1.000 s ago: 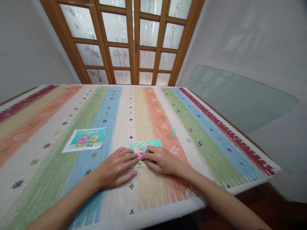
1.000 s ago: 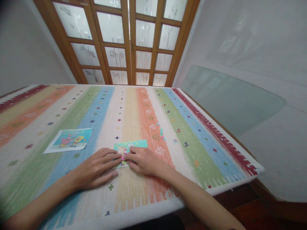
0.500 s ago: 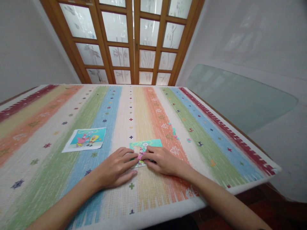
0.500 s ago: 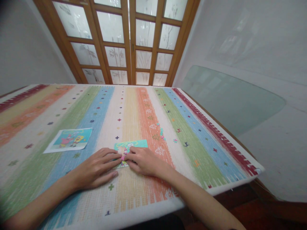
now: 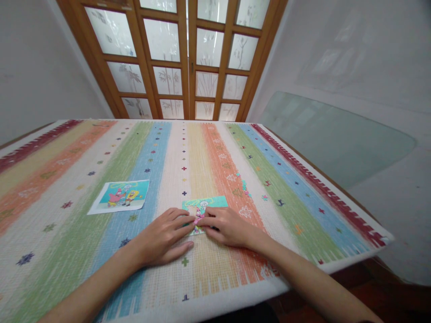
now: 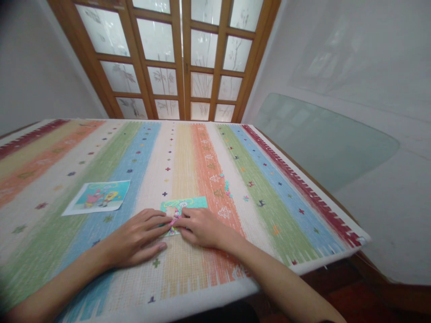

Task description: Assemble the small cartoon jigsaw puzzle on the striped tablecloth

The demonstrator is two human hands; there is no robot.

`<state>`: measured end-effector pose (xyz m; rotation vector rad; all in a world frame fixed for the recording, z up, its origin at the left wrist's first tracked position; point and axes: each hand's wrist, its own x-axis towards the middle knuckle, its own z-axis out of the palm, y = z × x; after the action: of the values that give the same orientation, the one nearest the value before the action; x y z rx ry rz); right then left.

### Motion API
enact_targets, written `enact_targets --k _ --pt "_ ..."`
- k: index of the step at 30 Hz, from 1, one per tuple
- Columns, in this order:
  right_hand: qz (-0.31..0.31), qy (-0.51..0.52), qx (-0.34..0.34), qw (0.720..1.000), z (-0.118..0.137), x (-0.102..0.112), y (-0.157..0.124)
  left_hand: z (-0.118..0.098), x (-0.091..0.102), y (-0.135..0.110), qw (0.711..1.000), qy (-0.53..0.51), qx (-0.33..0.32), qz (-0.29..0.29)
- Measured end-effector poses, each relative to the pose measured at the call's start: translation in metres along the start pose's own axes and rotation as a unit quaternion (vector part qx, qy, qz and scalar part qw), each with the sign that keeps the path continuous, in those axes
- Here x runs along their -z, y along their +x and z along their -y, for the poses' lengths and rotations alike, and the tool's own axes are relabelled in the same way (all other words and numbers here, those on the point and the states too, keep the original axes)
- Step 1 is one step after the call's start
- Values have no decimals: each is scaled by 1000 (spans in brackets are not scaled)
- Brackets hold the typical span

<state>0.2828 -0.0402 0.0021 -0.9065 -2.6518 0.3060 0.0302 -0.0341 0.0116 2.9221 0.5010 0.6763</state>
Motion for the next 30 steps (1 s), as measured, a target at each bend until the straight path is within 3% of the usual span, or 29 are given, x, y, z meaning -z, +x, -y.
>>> enact_targets --k 30 --pt "18 6 -18 1000 2 3 1 0 0 0 1000 -15 11 2"
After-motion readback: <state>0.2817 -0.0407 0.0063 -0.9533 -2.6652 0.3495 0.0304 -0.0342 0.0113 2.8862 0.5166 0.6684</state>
